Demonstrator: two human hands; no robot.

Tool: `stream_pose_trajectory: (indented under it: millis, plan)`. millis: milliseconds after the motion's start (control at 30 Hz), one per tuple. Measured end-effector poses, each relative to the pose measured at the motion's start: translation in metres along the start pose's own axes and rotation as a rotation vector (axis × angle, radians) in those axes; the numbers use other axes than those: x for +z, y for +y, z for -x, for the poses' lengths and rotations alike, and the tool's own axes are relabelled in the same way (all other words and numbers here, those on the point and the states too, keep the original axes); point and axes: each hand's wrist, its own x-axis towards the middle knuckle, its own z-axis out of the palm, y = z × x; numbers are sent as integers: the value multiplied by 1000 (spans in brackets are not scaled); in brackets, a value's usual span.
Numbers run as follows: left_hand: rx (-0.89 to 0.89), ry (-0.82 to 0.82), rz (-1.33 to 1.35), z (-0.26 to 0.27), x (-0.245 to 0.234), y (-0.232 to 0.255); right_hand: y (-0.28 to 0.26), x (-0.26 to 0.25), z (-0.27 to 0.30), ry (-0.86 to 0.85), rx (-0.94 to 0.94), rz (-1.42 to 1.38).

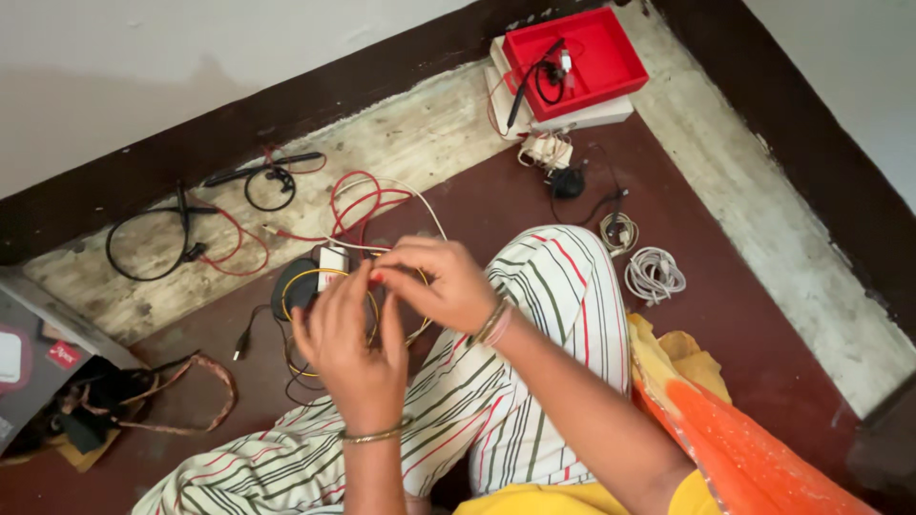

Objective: The person wraps wires and cables around different electronic components, including a white power adapter and a black plug, by hand.

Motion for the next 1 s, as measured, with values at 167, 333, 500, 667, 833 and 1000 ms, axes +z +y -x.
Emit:
stream_pose_trajectory:
  millis: [167,333,500,667,833,1000]
  plan:
    - [-63,-9,315,-9,17,16,9,-46,9,22,100,-31]
    - [-369,-7,756,-6,20,29,77,-132,44,338,159,91]
    - [-356,26,722,-6,13,29,200,-222,114,705,628,565]
    - [-374,7,741,-7,10,32,241,-213,149,311,836,978]
    - [-346,1,777,-3,7,31,244,-193,156,507,938,782]
    - [-417,-45,856,4,-4,26,249,-214,153,646,802,644]
